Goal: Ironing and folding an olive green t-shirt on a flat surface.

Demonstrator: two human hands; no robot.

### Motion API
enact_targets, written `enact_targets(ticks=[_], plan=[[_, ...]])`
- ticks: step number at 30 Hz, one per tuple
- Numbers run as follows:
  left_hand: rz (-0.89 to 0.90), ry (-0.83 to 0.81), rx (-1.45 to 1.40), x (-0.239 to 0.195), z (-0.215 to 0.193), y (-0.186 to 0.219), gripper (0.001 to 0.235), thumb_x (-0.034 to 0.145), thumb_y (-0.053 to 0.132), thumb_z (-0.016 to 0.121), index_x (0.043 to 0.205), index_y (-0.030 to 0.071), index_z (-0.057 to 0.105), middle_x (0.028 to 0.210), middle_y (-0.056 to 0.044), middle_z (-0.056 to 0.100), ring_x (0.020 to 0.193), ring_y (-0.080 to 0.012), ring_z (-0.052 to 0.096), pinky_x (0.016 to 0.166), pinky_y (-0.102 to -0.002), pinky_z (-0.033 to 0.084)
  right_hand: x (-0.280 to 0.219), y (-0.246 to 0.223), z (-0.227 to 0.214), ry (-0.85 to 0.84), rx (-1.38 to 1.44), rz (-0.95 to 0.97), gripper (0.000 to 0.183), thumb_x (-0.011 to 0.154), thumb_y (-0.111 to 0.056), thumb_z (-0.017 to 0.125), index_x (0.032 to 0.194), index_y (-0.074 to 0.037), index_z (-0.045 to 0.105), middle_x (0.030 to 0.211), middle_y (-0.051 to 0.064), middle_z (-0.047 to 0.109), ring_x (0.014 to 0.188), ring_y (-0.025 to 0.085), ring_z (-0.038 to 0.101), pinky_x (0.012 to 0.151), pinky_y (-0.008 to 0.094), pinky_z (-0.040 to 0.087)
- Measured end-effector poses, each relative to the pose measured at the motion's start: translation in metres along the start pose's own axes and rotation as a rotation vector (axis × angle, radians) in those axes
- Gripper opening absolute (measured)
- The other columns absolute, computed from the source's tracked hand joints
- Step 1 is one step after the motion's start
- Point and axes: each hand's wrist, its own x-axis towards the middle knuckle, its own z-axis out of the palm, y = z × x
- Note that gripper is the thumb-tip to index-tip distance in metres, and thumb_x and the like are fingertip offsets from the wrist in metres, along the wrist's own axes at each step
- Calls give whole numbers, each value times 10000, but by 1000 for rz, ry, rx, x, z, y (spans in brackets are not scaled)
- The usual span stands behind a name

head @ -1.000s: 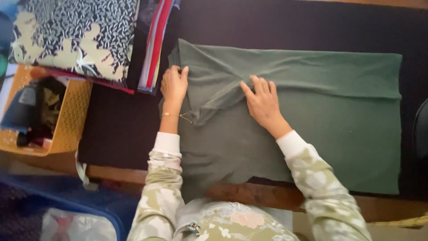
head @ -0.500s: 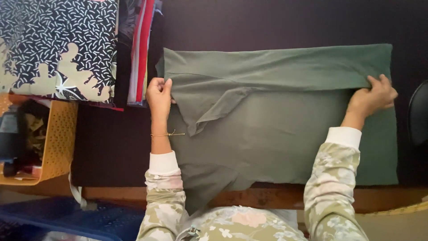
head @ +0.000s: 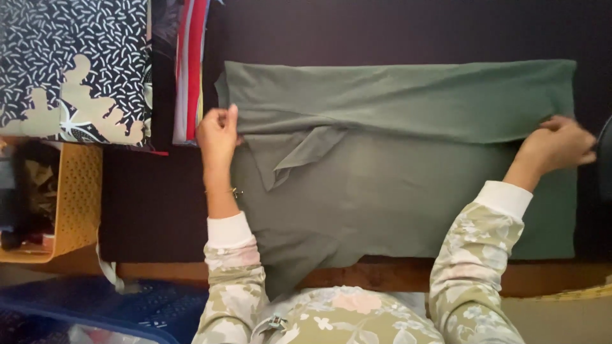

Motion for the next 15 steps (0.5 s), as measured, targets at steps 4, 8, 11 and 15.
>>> enact_targets(ticks=[4,8,11,15], plan=[[279,350,205,19,21,-9,319,1081,373,711,1243,99,735,925,-58,817,912,-344,777,807,-533,552,-13,-34,-38,513,198,-335,333,751,31,750,861,-255,881,908,-59,844,906,224,741,898,489,444],[355,286,296,24,25,-13,296,1019,247,753,1280,113,708,927,-48,728,1002,-377,720,835,-582,516,-6,-21,36,141,-31,-553,448,822,-46,663,1000,-366,921,843,-46,821,794,286,737,694,486,461],[340,320,275,25,26,-17,328,1034,282,728,1323,132,685,894,-30,743,998,-362,731,826,-574,527,-53,-94,-55,364,342,-764,386,761,-24,694,1097,-135,850,1171,9,887,1012,276,741,825,452,434],[336,371,262,-2,16,21,356,1005,203,757,1348,165,670,1117,-30,650,1050,-334,708,790,-575,556,-163,-197,-176,108,818,-971,318,929,203,568,1094,-3,746,1023,177,699,934,397,620,862,492,428]])
